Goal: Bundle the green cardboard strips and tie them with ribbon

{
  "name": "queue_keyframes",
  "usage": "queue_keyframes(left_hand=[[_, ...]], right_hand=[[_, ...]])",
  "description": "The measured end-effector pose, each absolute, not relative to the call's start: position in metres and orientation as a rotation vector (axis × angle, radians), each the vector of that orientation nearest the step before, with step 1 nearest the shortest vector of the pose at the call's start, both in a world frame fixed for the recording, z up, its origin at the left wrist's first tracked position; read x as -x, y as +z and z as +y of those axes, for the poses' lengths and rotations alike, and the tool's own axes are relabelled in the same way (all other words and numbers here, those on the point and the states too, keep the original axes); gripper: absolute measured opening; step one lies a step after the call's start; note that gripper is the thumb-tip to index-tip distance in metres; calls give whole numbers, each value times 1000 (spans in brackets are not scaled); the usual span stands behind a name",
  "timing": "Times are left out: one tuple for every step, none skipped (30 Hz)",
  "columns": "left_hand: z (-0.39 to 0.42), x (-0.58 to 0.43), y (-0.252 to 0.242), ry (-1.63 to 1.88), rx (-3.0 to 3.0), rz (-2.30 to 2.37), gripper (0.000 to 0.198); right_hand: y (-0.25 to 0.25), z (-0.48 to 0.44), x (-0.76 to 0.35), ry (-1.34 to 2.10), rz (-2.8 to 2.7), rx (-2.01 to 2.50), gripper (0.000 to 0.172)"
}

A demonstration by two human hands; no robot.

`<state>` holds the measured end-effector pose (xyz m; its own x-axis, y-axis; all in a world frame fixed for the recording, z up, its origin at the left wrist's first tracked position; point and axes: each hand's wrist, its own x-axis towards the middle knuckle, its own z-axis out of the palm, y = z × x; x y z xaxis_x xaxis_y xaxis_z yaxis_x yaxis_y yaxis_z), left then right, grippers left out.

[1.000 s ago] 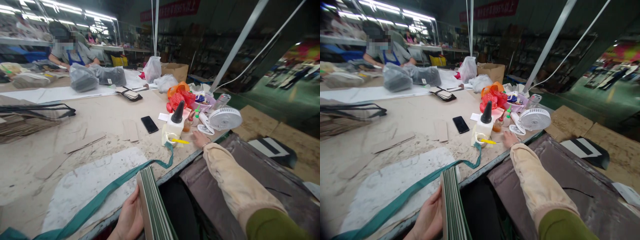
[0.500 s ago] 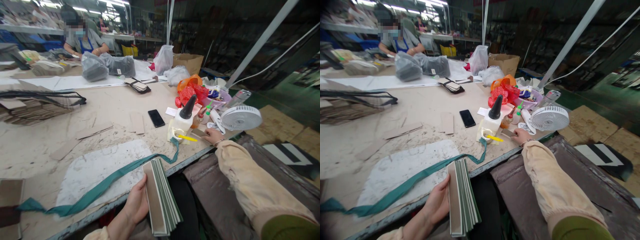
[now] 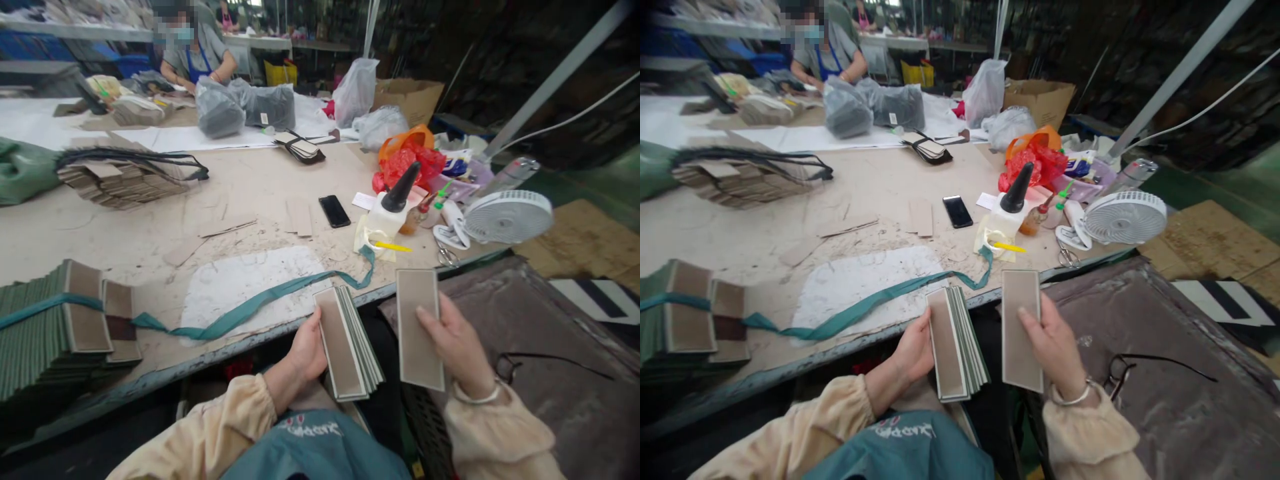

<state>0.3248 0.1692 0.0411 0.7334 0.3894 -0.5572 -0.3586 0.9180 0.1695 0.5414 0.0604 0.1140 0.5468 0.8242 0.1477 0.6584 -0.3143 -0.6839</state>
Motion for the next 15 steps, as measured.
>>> queue_keyframes(left_hand=[[167,-323,41,403,-53,620,48],[166,-321,40,398,-53,622,48],[164,-319,40,394,-54,625,48],[163,-317,40,392,-55,626,48],[162,-315,40,388,-57,623,49],[161,-313,39,381,-59,617,49],[160,-311,39,367,-60,610,50],[159,-310,39,348,-60,604,51],[157,-309,38,324,-59,600,52],[156,-308,38,297,-58,598,53],[154,-308,37,270,-58,594,54],[153,-308,35,248,-59,584,54],[151,-308,34,230,-60,568,55],[150,-308,32,216,-60,547,55],[149,-307,29,206,-57,521,54]], right_hand=[[110,58,-524,371,-1179,2021,45],[106,56,-510,436,-1154,1988,50],[102,54,-500,480,-1114,1973,55],[98,52,-493,503,-1067,1969,60],[94,50,-488,527,-1028,1965,64],[91,48,-485,558,-1001,1954,65],[89,46,-483,592,-989,1935,65],[87,44,-481,629,-989,1911,62],[86,42,-479,665,-997,1887,59],[85,40,-477,703,-1006,1870,55],[85,39,-475,733,-1014,1859,53],[85,38,-473,749,-1021,1856,50],[85,37,-470,746,-1026,1858,49],[84,37,-468,728,-1027,1864,48],[84,36,-466,704,-1025,1873,47]])
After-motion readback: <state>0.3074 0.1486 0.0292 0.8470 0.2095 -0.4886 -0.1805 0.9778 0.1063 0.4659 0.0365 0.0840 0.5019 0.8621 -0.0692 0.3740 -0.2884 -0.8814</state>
